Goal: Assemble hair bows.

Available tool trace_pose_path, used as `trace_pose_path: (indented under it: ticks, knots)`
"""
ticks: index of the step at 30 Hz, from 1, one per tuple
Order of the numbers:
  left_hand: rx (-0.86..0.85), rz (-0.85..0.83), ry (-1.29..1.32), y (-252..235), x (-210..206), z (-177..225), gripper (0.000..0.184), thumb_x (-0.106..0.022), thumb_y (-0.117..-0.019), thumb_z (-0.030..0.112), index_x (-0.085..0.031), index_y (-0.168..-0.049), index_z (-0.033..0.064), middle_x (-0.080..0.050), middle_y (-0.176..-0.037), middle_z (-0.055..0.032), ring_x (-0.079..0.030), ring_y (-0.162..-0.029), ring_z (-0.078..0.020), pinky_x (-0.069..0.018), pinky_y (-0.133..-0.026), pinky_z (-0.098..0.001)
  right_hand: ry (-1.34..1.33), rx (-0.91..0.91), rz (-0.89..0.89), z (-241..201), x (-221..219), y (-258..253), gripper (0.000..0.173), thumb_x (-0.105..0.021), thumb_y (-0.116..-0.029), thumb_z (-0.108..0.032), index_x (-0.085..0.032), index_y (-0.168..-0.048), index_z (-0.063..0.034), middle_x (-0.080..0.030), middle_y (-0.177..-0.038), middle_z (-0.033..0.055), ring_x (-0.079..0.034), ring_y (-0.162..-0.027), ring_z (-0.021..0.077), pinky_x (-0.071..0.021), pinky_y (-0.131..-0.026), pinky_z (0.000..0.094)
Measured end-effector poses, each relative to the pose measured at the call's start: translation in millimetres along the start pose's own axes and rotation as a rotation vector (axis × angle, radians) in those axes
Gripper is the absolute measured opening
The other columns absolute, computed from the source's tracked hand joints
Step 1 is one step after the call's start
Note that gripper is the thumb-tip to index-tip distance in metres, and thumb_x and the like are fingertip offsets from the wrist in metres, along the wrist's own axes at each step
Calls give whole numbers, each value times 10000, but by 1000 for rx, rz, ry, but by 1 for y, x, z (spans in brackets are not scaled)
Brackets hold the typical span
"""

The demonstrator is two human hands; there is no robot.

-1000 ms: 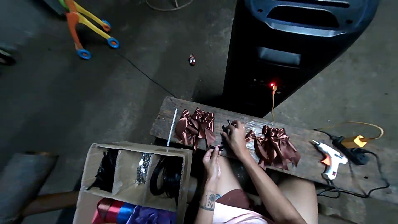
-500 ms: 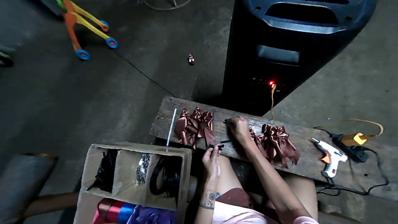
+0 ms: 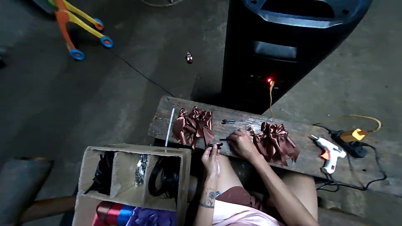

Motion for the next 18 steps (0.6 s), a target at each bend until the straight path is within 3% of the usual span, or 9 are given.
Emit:
trace_pose_path:
  ticks: [3, 7, 12, 15, 18]
  knots:
    - [2, -3, 2, 0, 1, -1, 172, -530, -998, -72, -658, -894, -21, -732, -877, -36, -674, -770, -62, -573, -773, -214, 6, -63, 58, 0, 7, -2, 160, -689, -947, -124, -769, -1032, -14, -712, -1028, 198, -642, -1066, 414, -480, -955, 587]
    - [7, -4, 8, 0, 1, 0, 177, -525, -995, -77, -656, -891, -21, -737, -895, -44, -679, -781, -70, -575, -779, -219, -22, -208, 56, -4, 38, -1, 193, -691, -953, -98, -738, -1088, 31, -661, -1129, 269, -614, -1123, 460, -492, -972, 590]
    - [6, 1, -20, 0, 2, -2, 148, -537, -997, -66, -657, -917, -27, -728, -879, -33, -677, -768, -63, -579, -756, -217, 106, -356, -122, -21, 49, -13, 182, -654, -939, 18, -701, -1104, 81, -595, -1254, 325, -652, -1052, 485, -552, -879, 599]
    - [10, 10, -25, -1, 1, -1, 150, -544, -994, -66, -654, -905, -18, -711, -836, -14, -674, -745, -57, -584, -745, -211, 191, -305, -212, -42, 28, -29, 237, -656, -920, 62, -667, -1155, 87, -608, -1190, 333, -649, -1056, 489, -562, -853, 581]
    - [14, 16, -28, 0, 2, 0, 160, -546, -993, -63, -646, -883, -5, -679, -793, 9, -647, -720, -41, -572, -740, -202, 126, -159, -181, -52, 3, -44, 261, -668, -924, 32, -665, -1185, 47, -650, -1116, 302, -661, -1030, 478, -554, -847, 591]
Point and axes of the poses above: each hand's wrist, its own y-axis away from the middle knuckle, its own x-axis out of the back of the hand, z = x × y, the point moved 8 cm from there along -y, towards the middle knuckle
